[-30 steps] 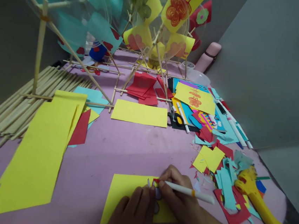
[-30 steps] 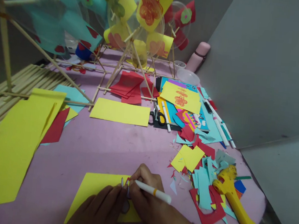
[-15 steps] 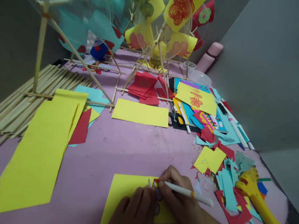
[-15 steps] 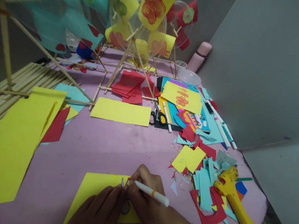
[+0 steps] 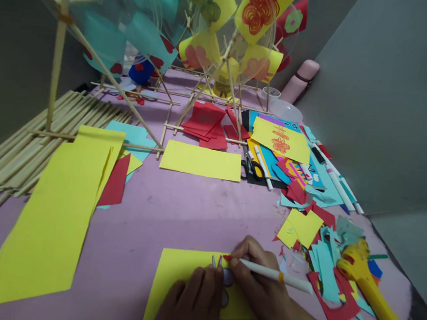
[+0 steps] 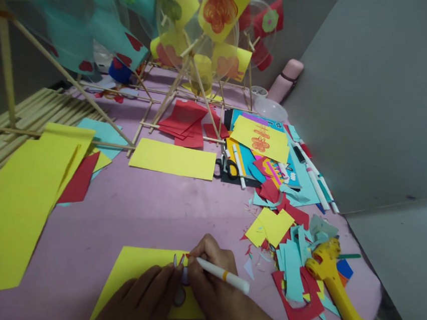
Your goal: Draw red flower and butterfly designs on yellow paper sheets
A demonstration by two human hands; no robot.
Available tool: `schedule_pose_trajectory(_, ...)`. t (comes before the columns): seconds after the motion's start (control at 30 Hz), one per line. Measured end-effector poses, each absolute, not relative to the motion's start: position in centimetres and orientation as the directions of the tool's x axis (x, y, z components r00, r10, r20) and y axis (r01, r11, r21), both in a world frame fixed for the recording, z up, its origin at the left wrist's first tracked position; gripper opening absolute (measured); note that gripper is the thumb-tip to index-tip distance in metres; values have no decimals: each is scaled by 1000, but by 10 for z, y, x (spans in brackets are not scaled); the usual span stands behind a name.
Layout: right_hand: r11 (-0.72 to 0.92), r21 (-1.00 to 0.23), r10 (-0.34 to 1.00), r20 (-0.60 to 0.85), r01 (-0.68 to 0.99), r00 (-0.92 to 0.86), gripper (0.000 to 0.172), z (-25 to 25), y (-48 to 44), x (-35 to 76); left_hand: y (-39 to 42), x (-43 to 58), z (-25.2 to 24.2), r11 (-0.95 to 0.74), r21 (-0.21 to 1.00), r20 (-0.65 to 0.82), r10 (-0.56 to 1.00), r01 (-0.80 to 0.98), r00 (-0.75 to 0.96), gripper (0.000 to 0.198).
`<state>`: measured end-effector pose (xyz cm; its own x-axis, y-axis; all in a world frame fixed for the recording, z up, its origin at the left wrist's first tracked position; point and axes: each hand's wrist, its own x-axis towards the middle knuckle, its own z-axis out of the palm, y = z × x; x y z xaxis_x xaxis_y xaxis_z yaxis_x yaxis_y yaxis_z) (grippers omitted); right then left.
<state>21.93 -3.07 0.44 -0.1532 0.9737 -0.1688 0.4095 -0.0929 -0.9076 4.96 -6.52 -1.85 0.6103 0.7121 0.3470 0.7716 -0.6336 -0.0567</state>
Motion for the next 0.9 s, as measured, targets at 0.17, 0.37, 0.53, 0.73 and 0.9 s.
schedule_pose_trajectory(0.17, -109, -931, 967, -180, 349, -179, 13, 8, -28, 218, -65, 49, -18, -644, -63, 319, 711, 763, 626, 45)
schedule_pose_trajectory(0.37, -100, -922, 967, -178, 374, -182, 13, 6, -28, 216, -65, 48, -18, -656, -71, 322, 698, 751, 640, 45)
schedule_pose_trajectory(0.53, -75, -916, 968, -161, 393, -191, 12, 7, -28, 215, -63, 49, -16, -656, -55, 349, 694, 753, 630, 45)
schedule_pose_trajectory(0.73, -24, -909, 968, -125, 415, -219, 12, 6, -28, 218, -63, 50, -15, -636, -27, 382, 706, 771, 596, 49)
schedule_pose_trajectory(0.9, -34, -911, 966, -135, 411, -221, 11, 6, -28, 218, -64, 48, -16, -666, -62, 334, 688, 744, 644, 46)
